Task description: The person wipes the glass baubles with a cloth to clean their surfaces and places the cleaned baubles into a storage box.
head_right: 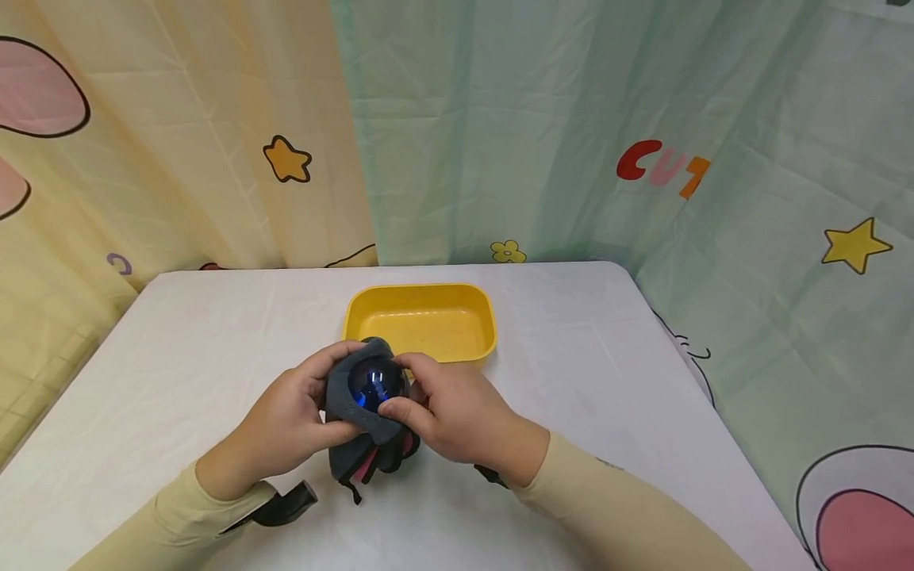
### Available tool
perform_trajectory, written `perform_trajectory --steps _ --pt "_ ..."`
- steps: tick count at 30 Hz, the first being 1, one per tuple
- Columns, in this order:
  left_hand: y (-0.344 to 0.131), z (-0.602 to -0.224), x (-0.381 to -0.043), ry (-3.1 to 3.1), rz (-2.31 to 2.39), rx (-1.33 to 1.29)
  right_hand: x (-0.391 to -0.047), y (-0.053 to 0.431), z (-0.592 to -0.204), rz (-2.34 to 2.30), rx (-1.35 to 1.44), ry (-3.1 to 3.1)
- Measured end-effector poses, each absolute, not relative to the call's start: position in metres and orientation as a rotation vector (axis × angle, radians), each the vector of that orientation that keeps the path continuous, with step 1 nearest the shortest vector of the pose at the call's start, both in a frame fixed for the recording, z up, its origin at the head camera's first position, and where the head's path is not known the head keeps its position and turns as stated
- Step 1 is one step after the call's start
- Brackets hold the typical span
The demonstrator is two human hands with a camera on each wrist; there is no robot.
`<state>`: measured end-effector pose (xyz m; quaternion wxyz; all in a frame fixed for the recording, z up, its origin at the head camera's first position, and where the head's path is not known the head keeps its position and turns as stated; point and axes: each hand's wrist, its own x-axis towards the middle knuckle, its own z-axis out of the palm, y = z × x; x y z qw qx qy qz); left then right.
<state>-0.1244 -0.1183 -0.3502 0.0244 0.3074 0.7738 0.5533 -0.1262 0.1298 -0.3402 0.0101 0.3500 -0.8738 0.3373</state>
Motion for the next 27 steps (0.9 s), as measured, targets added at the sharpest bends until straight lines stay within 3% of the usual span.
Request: perform_trajectory --steps 8,13,22,27 --pt "-0.1232 -0.3544 -0.1259 2.455 1.705 0.953 -0.1286 0.1331 -0.3388 0.754 1.323 -2.566" --pt "-0.1225 -0.3530 -0.1269 2.389 1.718 0.925 -0.1311 0.1347 -0.3401 0.479 1.290 -2.424" --pt "-0.1176 -0.3530 -0.1289 2.377 1.701 0.941 -0.1296 0.1319 -0.3420 1.101 1.089 -2.762" --pt "-0.1204 -0.3552 -0.1287 2.382 1.721 0.926 -0.1304 0.1311 -0.3398 1.034 1.134 -2.702"
